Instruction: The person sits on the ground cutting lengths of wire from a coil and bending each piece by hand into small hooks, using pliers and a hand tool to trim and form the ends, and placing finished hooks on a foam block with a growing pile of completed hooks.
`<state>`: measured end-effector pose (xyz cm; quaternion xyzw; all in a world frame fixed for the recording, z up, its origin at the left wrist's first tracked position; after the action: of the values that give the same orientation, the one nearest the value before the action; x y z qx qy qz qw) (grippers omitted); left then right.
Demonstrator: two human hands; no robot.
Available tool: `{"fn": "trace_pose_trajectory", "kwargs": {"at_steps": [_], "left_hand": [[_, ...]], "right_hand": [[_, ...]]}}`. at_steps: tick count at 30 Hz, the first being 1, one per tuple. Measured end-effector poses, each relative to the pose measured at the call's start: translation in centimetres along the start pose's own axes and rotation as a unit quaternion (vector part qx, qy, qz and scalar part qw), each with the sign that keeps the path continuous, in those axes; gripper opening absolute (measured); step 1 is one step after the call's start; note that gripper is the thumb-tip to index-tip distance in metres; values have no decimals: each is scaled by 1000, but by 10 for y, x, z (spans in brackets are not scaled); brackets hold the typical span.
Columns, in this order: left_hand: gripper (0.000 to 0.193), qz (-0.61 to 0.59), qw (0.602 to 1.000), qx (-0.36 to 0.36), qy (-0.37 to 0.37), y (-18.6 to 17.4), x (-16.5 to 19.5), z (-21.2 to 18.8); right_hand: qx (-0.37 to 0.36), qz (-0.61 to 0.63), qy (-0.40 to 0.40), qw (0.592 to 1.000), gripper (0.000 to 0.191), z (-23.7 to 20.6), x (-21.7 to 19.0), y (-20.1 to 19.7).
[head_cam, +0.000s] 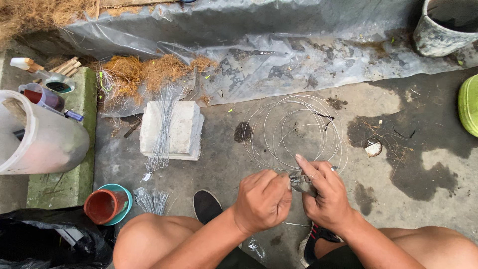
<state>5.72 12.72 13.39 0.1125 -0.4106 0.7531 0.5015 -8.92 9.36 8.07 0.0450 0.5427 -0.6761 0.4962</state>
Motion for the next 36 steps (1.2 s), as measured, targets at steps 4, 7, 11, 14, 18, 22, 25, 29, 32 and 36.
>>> {"fn": "trace_pose_trajectory", "kwargs": {"at_steps": [4, 7, 11, 14, 18, 22, 25, 29, 32, 36], "left_hand": [[21, 45, 999, -7, 13, 2, 3, -2], [30, 97, 994, -13, 44, 3, 7, -2], [33, 176, 980, -15, 93, 5, 13, -1], [31, 201, 972, -10, 122, 3, 14, 1], [36, 208, 966, -7, 151, -2, 12, 4], [37, 190, 974, -15, 121, -2, 6, 5], [36, 159, 982, -20, 98, 0, 4, 5], [33, 143, 986, -10, 85, 0, 4, 4], [32, 80, 995, -5, 68, -2, 2, 4], [19, 4, 1000, -24, 18, 0, -7, 4]], "right_hand": [[3, 4, 4, 1000, 80, -1, 1, 1], [7, 3, -3, 1000, 81, 0, 1, 0], [10, 11, -8, 1000, 79, 1, 1, -2], [2, 26, -9, 1000, 80, 3, 1, -3], [-8, 66, -22, 998, 79, 6, -1, -2], [0, 44, -11, 999, 77, 6, 1, -3], [-2, 37, -7, 999, 79, 6, 3, -2], [-6, 32, -1, 999, 80, 5, 7, 0], [-7, 41, -11, 999, 80, 5, 5, 1], [-13, 46, -19, 999, 81, 5, 2, 1]]}}
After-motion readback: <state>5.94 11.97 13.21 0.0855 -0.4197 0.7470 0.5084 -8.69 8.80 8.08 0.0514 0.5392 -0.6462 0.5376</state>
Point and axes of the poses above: each hand's wrist, its own z-axis towards the middle knuckle, its own y-axis out of the palm, x = y × z, the point moved 9 cm from there along z, towards the middle knuckle, and after that the axes turned 5 degrees about -x, right-handed, at the moved point
